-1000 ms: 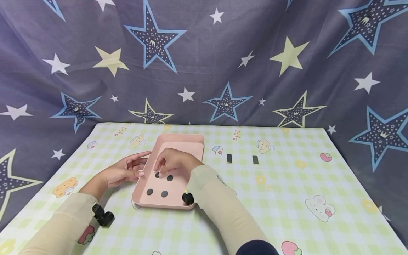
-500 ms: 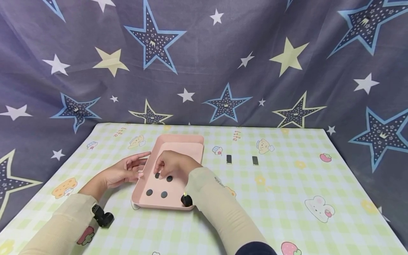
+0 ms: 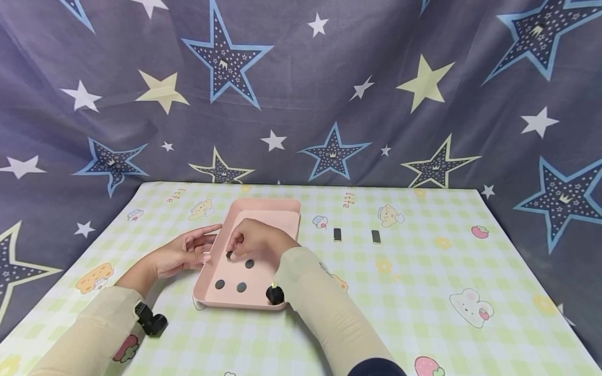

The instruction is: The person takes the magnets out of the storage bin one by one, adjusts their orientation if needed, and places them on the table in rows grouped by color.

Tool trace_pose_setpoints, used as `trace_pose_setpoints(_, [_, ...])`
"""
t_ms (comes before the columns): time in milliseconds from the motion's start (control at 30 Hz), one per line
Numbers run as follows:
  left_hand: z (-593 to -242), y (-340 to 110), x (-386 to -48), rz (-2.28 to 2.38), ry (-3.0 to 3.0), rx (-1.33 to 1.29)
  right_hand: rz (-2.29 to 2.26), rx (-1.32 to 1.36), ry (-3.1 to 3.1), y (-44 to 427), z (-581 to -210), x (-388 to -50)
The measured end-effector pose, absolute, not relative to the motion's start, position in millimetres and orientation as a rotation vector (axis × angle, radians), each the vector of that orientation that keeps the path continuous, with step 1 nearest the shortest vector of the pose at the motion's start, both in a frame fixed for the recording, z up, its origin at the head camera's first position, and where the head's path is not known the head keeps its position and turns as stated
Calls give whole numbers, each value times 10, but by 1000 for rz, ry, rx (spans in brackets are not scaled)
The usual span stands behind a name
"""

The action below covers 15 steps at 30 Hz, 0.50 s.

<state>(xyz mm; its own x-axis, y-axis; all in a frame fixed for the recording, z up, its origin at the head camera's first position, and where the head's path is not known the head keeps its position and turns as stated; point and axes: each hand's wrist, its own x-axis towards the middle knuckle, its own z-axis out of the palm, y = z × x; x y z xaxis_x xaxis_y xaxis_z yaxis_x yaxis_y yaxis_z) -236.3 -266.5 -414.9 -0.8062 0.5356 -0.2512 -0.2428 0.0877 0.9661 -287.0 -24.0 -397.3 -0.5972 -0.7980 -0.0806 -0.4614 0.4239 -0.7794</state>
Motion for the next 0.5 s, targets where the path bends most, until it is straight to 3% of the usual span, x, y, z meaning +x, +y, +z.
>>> trace_pose_setpoints(500, [-4171, -2668, -2381, 1772, 1818, 260, -1161, -1067, 2250, -107, -3707, -2878])
